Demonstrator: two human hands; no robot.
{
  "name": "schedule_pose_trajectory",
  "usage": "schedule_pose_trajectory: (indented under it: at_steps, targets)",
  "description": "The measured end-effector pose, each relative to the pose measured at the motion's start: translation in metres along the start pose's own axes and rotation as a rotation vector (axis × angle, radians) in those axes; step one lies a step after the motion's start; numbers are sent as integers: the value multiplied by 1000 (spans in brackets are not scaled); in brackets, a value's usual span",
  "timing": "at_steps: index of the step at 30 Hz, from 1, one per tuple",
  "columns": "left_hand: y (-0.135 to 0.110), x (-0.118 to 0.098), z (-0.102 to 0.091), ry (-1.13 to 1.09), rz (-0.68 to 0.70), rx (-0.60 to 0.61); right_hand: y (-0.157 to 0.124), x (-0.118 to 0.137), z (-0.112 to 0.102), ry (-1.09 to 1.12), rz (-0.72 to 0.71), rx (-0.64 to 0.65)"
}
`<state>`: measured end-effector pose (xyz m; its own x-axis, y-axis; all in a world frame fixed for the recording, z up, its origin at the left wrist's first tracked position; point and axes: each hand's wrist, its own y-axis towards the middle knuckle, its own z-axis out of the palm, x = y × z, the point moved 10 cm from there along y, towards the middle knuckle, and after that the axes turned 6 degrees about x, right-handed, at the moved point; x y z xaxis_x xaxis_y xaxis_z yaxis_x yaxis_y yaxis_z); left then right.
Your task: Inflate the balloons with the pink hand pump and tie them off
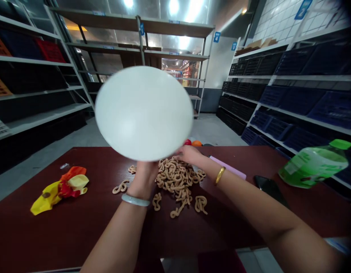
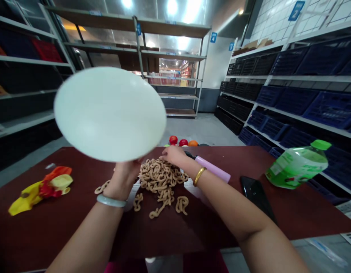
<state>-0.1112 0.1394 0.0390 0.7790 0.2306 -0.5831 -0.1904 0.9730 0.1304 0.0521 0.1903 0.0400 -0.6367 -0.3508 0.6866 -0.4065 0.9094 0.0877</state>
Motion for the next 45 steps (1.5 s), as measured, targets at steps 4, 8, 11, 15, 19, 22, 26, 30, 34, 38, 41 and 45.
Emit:
schedule_pose_trajectory:
  at_steps: [4,8,11,15,19,22,26,30,34,38,41,45]
  targets:
    - [3,22,-10,-111,-256,-66,-2,-15,7,-97,74,29]
    - [6,19,-18,-144,-236,-122,-7,5,-16,69,7,2]
    - [7,18,-16,-163,-226,-105,-16,32,-44,459,-103,-35]
    - [8,16,-19,-154,-202,-136,-26,66,-61,692,-190,59]
    - [6,17,-17,-126,-197,-144,-30,81,-73,694,-230,52]
    - [3,20,-14,-83,-184,-126,-30,85,-77,604,-219,22]
    - [-7,33,-9,-16,-187,-85,-32,96,-72,658,-203,27]
    - [-21,52,4,50,-240,35,-26,104,-59,703,-203,33]
    - [-27,62,5,75,-304,68,-12,96,-57,453,-183,-101]
    - [-26,61,11,28,-305,122,-6,88,-58,409,-180,-153]
    - [-25,56,14,62,-268,107,-6,90,-66,504,-209,-166]
    - [-27,54,20,181,-234,126,-4,101,-78,571,-239,-220]
